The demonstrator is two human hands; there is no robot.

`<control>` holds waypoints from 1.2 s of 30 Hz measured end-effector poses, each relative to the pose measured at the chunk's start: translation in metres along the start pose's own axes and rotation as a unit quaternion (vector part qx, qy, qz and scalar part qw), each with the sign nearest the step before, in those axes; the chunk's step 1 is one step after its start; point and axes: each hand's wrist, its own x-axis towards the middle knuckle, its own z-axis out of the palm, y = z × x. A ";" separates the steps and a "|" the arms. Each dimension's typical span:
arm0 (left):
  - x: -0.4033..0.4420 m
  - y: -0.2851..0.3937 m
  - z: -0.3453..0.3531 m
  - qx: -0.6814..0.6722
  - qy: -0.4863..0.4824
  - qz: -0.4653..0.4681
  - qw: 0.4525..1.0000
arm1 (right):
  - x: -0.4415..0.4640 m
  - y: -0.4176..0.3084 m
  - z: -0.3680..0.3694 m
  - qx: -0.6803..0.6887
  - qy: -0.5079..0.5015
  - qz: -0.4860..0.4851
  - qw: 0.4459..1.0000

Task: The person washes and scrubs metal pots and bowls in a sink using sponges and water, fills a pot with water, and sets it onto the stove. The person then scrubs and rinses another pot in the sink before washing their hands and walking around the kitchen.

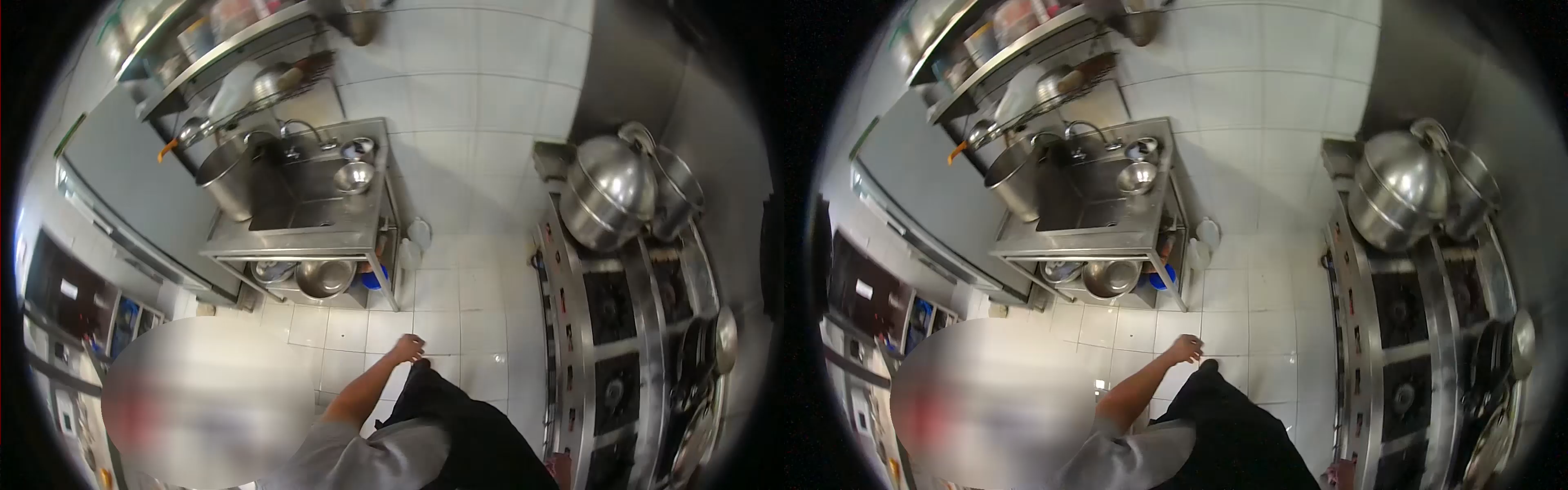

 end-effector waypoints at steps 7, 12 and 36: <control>-0.041 0.011 -0.098 -0.275 0.389 0.031 0.878 | 0.053 -0.125 0.168 -0.296 -0.128 -0.032 0.946; -0.052 0.004 -0.137 -0.156 0.571 0.018 0.806 | 0.053 -0.177 0.358 -0.545 -0.269 -0.053 0.792; -0.457 -0.106 -0.057 0.198 0.690 -0.546 0.432 | -0.017 -0.213 0.642 -0.740 -0.403 -0.141 0.520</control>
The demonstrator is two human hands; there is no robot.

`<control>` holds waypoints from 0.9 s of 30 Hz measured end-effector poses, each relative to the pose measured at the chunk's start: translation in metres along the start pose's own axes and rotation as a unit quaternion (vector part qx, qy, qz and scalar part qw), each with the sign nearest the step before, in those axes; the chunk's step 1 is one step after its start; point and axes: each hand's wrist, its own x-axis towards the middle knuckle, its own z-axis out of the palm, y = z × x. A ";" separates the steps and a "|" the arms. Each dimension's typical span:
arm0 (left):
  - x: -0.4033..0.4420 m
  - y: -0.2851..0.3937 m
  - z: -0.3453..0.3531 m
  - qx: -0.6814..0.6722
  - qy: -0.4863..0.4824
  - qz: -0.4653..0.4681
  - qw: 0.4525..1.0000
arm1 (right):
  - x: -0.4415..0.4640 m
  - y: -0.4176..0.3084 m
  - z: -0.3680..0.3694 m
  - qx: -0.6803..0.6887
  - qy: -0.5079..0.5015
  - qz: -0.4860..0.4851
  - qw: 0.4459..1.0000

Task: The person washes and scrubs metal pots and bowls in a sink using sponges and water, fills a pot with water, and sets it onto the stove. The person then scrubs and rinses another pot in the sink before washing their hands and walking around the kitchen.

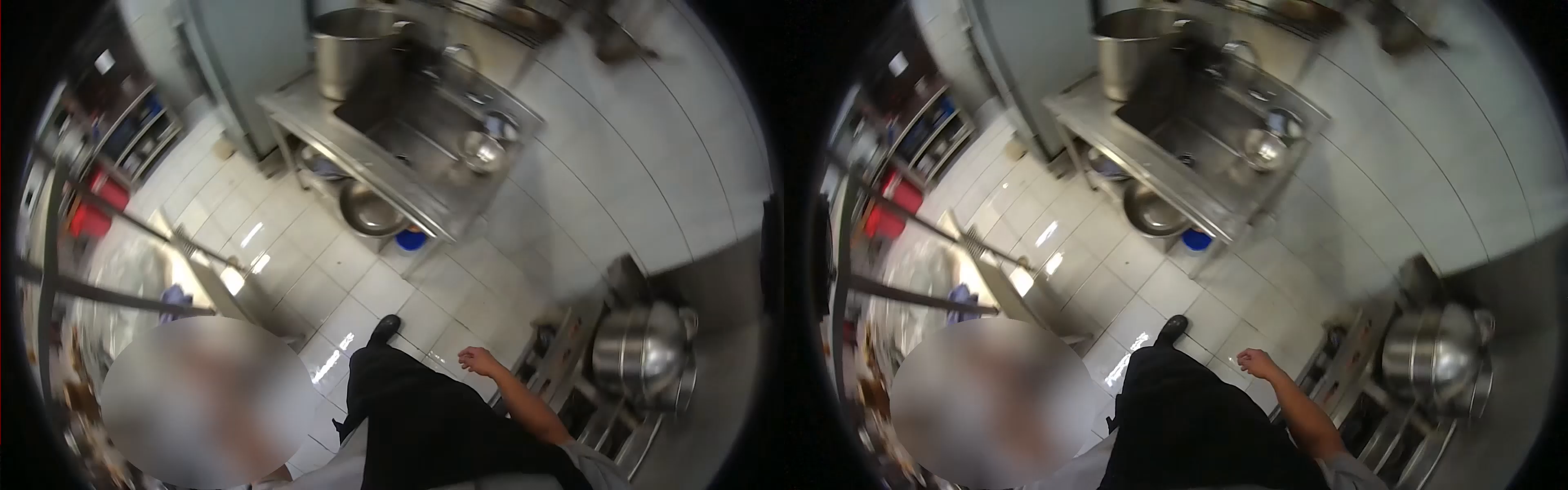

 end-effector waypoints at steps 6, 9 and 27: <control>-0.007 -0.005 0.018 -0.051 -0.045 0.067 0.995 | -0.065 0.125 0.026 0.160 0.080 0.075 0.981; 0.024 -0.020 0.033 -0.115 -0.078 0.119 0.983 | -0.089 0.237 0.049 0.292 0.132 0.122 0.939; -0.131 0.424 -0.075 -0.392 -0.384 0.467 0.694 | -0.120 0.261 0.102 0.089 0.251 -0.214 0.940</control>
